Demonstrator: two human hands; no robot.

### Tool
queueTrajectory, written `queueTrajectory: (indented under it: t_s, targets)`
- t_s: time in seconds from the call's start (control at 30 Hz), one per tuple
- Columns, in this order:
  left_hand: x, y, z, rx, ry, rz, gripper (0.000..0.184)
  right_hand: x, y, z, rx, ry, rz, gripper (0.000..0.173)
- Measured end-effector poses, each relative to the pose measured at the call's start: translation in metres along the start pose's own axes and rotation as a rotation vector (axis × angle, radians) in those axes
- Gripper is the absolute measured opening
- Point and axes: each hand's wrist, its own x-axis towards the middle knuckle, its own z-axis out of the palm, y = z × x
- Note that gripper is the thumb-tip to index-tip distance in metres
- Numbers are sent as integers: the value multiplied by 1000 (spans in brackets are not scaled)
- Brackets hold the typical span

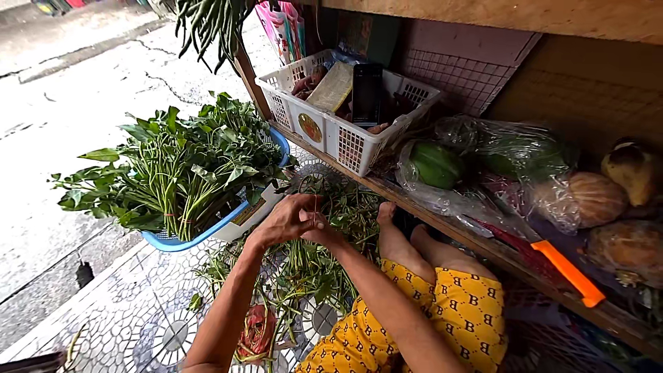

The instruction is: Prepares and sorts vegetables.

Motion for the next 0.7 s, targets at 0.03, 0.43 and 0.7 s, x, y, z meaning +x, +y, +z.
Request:
queueTrajectory:
  t_s: [0.03, 0.43, 0.7]
  targets:
    - [-12, 1, 8, -47, 3, 25, 64, 1, 5, -3, 85, 41, 29, 46]
    - [-95, -71, 67, -2056, 1137, 88, 39, 25, 35, -20, 775, 297, 329, 48]
    - [-19, -63, 81, -1671, 1108, -250, 40, 14, 4, -17, 581, 182, 202, 44]
